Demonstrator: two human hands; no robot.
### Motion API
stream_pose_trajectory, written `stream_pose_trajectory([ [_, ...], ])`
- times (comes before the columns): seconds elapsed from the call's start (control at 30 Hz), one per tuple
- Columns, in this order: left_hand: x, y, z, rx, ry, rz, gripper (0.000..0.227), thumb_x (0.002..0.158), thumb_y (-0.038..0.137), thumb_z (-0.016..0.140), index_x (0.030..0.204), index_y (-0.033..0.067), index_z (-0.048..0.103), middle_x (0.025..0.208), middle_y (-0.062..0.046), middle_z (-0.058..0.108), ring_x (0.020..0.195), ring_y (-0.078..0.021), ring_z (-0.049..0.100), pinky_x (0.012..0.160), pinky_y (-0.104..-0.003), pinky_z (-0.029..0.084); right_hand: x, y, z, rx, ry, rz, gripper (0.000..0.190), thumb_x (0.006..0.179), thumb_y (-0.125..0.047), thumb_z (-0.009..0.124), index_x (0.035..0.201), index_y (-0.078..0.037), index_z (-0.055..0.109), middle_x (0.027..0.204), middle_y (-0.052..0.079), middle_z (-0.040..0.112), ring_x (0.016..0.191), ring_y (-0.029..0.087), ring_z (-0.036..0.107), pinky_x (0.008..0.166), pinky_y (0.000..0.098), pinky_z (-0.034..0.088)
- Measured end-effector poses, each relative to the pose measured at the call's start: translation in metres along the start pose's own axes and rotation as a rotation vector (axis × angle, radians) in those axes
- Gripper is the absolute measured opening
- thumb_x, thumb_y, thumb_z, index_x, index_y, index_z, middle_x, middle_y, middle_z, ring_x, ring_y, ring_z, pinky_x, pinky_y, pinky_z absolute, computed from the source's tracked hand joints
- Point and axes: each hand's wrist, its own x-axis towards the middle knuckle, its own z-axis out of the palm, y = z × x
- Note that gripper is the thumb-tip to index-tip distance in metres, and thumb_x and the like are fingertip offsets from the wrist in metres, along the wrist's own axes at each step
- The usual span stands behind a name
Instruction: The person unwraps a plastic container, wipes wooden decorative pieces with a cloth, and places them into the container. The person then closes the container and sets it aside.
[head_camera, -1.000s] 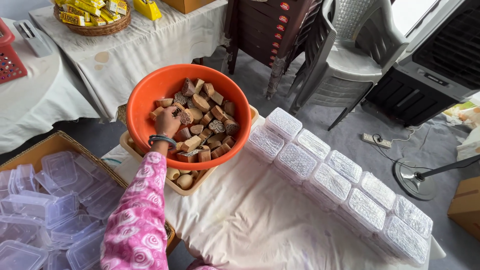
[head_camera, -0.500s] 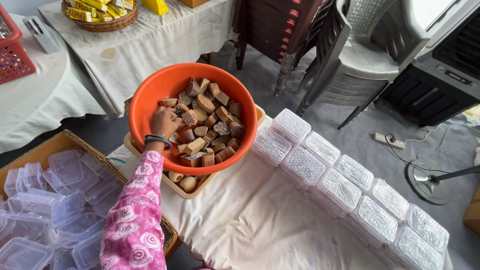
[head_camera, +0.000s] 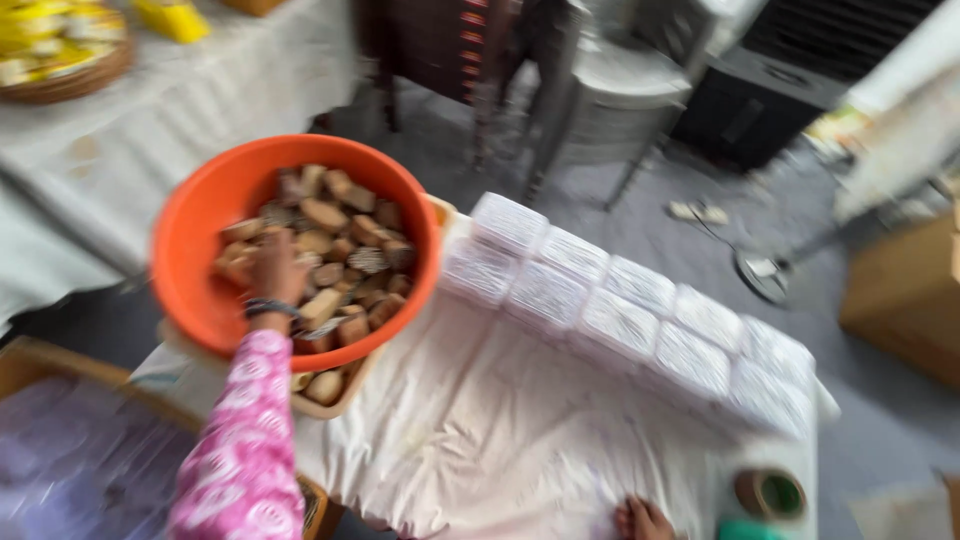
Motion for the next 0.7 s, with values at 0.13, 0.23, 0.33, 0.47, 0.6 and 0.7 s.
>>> stream_pose_trajectory([
  [0.13,0.011,-0.027,0.036,-0.3,0.411,0.089,0.019,0.095,0.004,0.078,0.107,-0.0005,0.064,0.11,-0.018,0.067,0.102,-0.0348,0.065,0.093,-0.047,0.053,-0.002,0.01,0.035,0.046,0.159,0.001,0.02,0.094,-0.017,0.067,0.099,0.002,0.07,0.07,0.015,0.07,0.05,0.019,0.061,0.042,0.0324,0.044],
  [0.23,-0.03,0.094,-0.071,-1.084,0.415,-0.242,0.038,0.085,0.003,0.075,0.115,0.0072,0.052,0.109,-0.013,0.07,0.089,-0.0253,0.07,0.08,-0.035,0.06,-0.029,-0.004,0.054,-0.011,0.229,-0.025,0.019,0.095,-0.017,0.066,0.1,0.001,0.071,0.071,0.013,0.071,0.053,0.018,0.064,0.046,0.0318,0.049],
  [0.33,-0.081,0.129,-0.023,-1.778,0.073,-0.506,0.038,0.095,0.006,0.061,0.131,0.007,0.047,0.112,-0.016,0.07,0.09,-0.0272,0.074,0.08,-0.034,0.066,-0.053,-0.032,0.072,-0.17,0.258,-0.039,0.017,0.096,-0.015,0.064,0.103,-0.002,0.072,0.074,0.01,0.073,0.059,0.017,0.069,0.054,0.0311,0.056],
  [0.47,-0.164,0.207,0.006,-1.943,-0.389,-0.469,0.041,0.101,0.014,0.062,0.14,0.0046,0.058,0.121,-0.016,0.07,0.102,-0.0302,0.07,0.097,-0.042,0.061,-0.111,-0.078,0.079,-0.636,0.152,-0.535,0.016,0.09,-0.014,0.072,0.104,-0.006,0.073,0.093,0.01,0.074,0.084,0.023,0.074,0.079,0.0337,0.058],
  [0.6,-0.238,0.25,0.085,-2.07,-0.684,-0.616,0.047,0.113,0.036,0.049,0.136,-0.0043,0.056,0.126,-0.023,0.067,0.112,-0.0352,0.068,0.101,-0.043,0.057,-0.173,-0.129,0.062,-0.811,0.327,-0.639,0.026,0.085,-0.021,0.077,0.11,-0.012,0.074,0.12,0.008,0.069,0.118,0.028,0.062,0.103,0.0433,0.049],
  [0.7,-0.285,0.282,0.117,-2.154,-0.921,-0.787,0.049,0.105,0.031,0.043,0.136,-0.0058,0.055,0.129,-0.026,0.065,0.113,-0.0389,0.067,0.098,-0.045,0.057,-0.204,-0.147,0.046,-1.069,0.454,-0.518,0.06,0.068,-0.037,0.082,0.124,-0.017,0.071,0.136,0.01,0.055,0.133,0.031,0.042,0.102,0.0541,0.037],
])
